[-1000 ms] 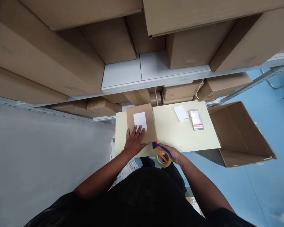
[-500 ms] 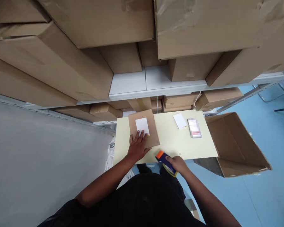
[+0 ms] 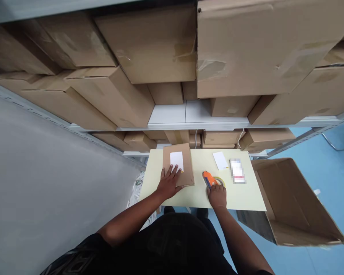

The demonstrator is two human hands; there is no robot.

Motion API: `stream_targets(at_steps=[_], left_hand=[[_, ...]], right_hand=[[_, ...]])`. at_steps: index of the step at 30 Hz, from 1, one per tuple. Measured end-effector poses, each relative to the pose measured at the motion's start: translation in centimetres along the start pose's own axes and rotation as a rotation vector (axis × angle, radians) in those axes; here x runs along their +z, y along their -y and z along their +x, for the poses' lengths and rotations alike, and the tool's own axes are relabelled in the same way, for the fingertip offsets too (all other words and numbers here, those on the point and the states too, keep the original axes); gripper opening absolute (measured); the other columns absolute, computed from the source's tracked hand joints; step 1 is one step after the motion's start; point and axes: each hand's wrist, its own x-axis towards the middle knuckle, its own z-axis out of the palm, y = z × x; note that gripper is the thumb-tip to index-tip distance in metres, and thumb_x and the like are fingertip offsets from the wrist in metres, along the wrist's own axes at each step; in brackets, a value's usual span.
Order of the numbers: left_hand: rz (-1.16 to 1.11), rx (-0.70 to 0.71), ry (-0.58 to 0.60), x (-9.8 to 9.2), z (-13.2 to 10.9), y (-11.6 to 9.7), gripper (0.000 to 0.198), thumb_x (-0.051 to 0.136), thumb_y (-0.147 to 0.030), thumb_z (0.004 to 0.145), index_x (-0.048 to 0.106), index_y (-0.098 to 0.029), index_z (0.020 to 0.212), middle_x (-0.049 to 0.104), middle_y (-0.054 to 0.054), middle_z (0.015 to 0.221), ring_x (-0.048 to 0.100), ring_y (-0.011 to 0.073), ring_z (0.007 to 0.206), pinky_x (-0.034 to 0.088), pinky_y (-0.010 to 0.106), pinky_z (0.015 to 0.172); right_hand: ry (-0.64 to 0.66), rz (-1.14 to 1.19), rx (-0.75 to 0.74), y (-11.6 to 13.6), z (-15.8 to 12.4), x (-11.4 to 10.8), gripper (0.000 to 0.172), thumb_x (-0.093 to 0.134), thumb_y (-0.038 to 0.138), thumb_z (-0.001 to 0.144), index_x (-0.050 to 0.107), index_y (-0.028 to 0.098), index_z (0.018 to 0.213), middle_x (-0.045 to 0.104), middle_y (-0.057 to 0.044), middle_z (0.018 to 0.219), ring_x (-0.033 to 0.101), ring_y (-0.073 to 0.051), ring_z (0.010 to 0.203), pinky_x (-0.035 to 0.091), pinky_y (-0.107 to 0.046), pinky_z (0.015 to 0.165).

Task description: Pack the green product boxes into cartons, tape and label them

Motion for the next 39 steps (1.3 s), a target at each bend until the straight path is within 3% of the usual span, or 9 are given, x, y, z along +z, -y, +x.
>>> stream_targets(at_steps=[6, 9, 13, 17, 21, 27, 33, 36, 39], left_hand=[[-0.073, 0.002, 0.045, -0.6, -0.4, 0.0, 0.093, 0.05, -0.075, 0.091, 0.023, -0.024, 0.166, 0.017, 0.011, 0.173, 0.008, 0.0366, 0.16, 0.005, 0.068, 0.124], [-0.185, -0.034, 0.096, -2.0, 0.6, 0.9, 0.083, 0.044, -0.075, 0.094, 0.039, -0.025, 0.16, 0.032, 0.01, 0.169, 0.023, 0.0345, 0.157, 0.019, 0.062, 0.124], [-0.293, -0.171, 0.067, -4.9, 5.5, 4.6, 0.063, 0.038, -0.058, 0.102, 0.056, -0.017, 0.146, 0.052, 0.013, 0.156, 0.048, 0.027, 0.144, 0.038, 0.04, 0.118], [-0.257, -0.231, 0.065, -6.6, 11.5, 9.5, 0.064, 0.05, -0.044, 0.096, 0.045, -0.015, 0.154, 0.038, 0.015, 0.165, 0.033, 0.0315, 0.153, 0.03, 0.045, 0.122], [-0.295, -0.251, 0.19, -6.2, 13.0, 12.2, 0.069, 0.052, -0.046, 0.094, 0.041, -0.015, 0.154, 0.044, 0.018, 0.16, 0.045, 0.0324, 0.144, 0.038, 0.041, 0.113], [-0.286, -0.395, 0.128, -4.4, 4.9, 12.2, 0.051, 0.05, -0.053, 0.095, 0.057, -0.013, 0.126, 0.061, 0.02, 0.128, 0.06, 0.0337, 0.121, 0.046, 0.04, 0.099], [-0.376, -0.583, 0.156, -3.1, -4.8, 10.9, 0.047, 0.048, -0.062, 0.096, 0.053, -0.019, 0.113, 0.064, 0.015, 0.123, 0.065, 0.0297, 0.113, 0.048, 0.035, 0.087], [-0.499, -0.605, 0.216, -2.6, -7.8, 9.7, 0.044, 0.051, -0.063, 0.095, 0.052, -0.021, 0.107, 0.068, 0.014, 0.116, 0.069, 0.0287, 0.106, 0.047, 0.033, 0.08], [-0.628, -0.59, 0.227, -1.8, -9.7, 8.8, 0.042, 0.051, -0.063, 0.095, 0.05, -0.022, 0.101, 0.071, 0.009, 0.1, 0.07, 0.026, 0.092, 0.045, 0.031, 0.073]], right_hand=[[-0.112, -0.025, -0.05, -0.4, -1.7, -0.4, 0.054, 0.056, 0.035, 0.091, 0.057, 0.019, 0.143, 0.061, -0.02, 0.136, 0.049, -0.041, 0.131, 0.035, -0.055, 0.11], [-0.122, 0.129, -0.05, 0.4, -2.8, -0.7, 0.058, 0.056, 0.039, 0.089, 0.055, 0.02, 0.143, 0.058, -0.019, 0.141, 0.048, -0.04, 0.135, 0.035, -0.055, 0.113], [0.21, 0.609, 0.121, 3.4, -4.4, -0.3, 0.047, 0.058, 0.052, 0.086, 0.068, 0.022, 0.121, 0.072, -0.014, 0.115, 0.068, -0.034, 0.109, 0.048, -0.047, 0.101], [0.58, 1.133, 0.359, 8.6, -5.8, -0.1, 0.044, 0.066, 0.053, 0.081, 0.068, 0.022, 0.112, 0.075, -0.011, 0.111, 0.073, -0.025, 0.089, 0.055, -0.039, 0.083], [0.573, 1.373, 0.46, 12.9, -5.0, -1.2, 0.046, 0.073, 0.052, 0.081, 0.064, 0.024, 0.117, 0.069, -0.011, 0.127, 0.073, -0.021, 0.092, 0.056, -0.033, 0.078], [0.28, 1.202, 0.585, 13.4, -1.2, -2.9, 0.041, 0.062, 0.06, 0.089, 0.063, 0.019, 0.096, 0.071, -0.011, 0.103, 0.069, -0.018, 0.077, 0.055, -0.03, 0.069], [0.191, 1.034, 0.358, 11.8, 0.9, -3.5, 0.041, 0.059, 0.063, 0.087, 0.065, 0.022, 0.085, 0.074, -0.008, 0.083, 0.07, -0.024, 0.085, 0.053, -0.033, 0.075], [0.011, 0.759, 0.245, 9.7, 0.6, -3.3, 0.038, 0.058, 0.059, 0.088, 0.067, 0.022, 0.087, 0.076, -0.012, 0.094, 0.068, -0.031, 0.107, 0.05, -0.039, 0.09], [-0.156, 0.195, 0.189, 6.3, -0.4, -2.2, 0.033, 0.062, 0.046, 0.085, 0.07, 0.02, 0.105, 0.07, -0.021, 0.122, 0.056, -0.039, 0.128, 0.044, -0.05, 0.101]])
